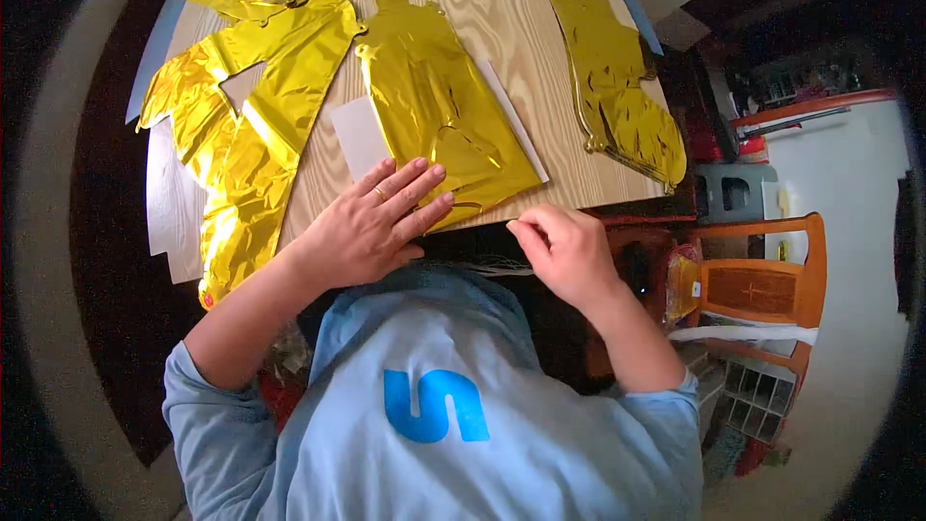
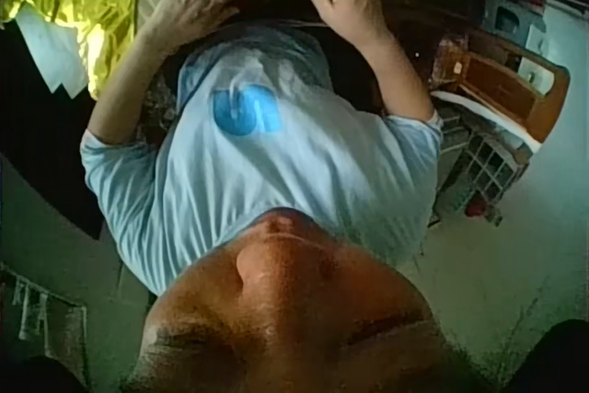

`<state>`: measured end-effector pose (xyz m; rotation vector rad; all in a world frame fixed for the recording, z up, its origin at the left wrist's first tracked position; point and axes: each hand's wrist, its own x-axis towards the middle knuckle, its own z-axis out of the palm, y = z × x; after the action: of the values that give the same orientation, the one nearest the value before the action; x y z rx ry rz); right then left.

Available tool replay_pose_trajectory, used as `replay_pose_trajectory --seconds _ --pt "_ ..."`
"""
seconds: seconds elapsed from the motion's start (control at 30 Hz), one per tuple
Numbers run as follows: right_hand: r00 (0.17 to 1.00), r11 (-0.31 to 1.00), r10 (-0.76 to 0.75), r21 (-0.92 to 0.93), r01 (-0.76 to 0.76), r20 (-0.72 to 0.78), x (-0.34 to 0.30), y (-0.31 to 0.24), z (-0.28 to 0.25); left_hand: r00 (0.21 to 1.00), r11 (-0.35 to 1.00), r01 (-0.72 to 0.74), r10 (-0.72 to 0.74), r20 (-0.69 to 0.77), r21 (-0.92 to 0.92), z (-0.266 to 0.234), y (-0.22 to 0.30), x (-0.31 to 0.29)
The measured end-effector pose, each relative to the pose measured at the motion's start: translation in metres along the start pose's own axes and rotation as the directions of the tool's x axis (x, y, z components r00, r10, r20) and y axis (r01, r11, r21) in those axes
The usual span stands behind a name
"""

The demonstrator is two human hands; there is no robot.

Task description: Folding deflated foil balloons and placing them into clear plastic packaging sleeves.

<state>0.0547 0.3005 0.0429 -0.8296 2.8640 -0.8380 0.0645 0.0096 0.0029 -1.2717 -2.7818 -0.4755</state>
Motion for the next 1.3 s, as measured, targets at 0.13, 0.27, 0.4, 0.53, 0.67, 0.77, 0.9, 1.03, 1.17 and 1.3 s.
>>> replay_pose_trajectory --seconds 0.13,0.27,0.4,0.53,0.67,0.77,0.9,1.03,1.17,1.3 --pt "0.891 0.894 -0.421 -0.247 0.375 -0.172 0.012 -0.006 0.017 1.000 1.000 -0.022 0.022 -0.002 -0.014 0.000 0.000 -0.001" --pt "0.816 0.784 -0.563 -0.395 0.479 -0.128 0.015 0.006 0.043 0.997 1.000 -0.025 0.026 -0.077 0.014 -0.004 0.002 -0.011" --pt "0.804 0.787 -0.570 -0.394 0.475 -0.168 0.014 0.005 0.055 0.980 0.995 0.039 -0.020 -0.198 0.094 0.007 0.005 -0.034" --pt "0.797 0.767 -0.583 -0.430 0.477 -0.156 0.015 -0.001 0.059 0.979 0.987 0.027 0.006 -0.204 0.157 0.006 0.009 -0.042" --pt "0.760 0.700 -0.636 -0.515 0.494 -0.134 0.018 -0.001 0.062 0.977 0.991 -0.004 0.032 -0.211 0.134 0.005 0.006 -0.042" --pt "0.744 0.661 -0.661 -0.546 0.515 -0.098 0.021 -0.005 0.059 0.983 0.998 -0.022 0.032 -0.184 0.054 0.002 0.005 -0.044" --pt "0.728 0.624 -0.684 -0.559 0.545 -0.053 0.027 -0.010 0.058 0.982 0.998 0.016 -0.006 -0.190 0.053 -0.003 0.003 -0.045" --pt "0.712 0.587 -0.701 -0.588 0.557 -0.026 0.033 -0.013 0.061 0.963 0.982 0.062 -0.012 -0.270 0.179 -0.012 0.022 -0.033" --pt "0.727 0.588 -0.687 -0.585 0.558 0.003 0.035 -0.018 0.064 0.950 0.991 0.110 -0.082 -0.300 0.076 0.005 0.042 -0.014" --pt "0.790 0.681 -0.613 -0.509 0.527 -0.002 0.029 -0.025 0.065 0.923 0.982 0.162 -0.115 -0.367 0.098 0.028 0.041 -0.031"
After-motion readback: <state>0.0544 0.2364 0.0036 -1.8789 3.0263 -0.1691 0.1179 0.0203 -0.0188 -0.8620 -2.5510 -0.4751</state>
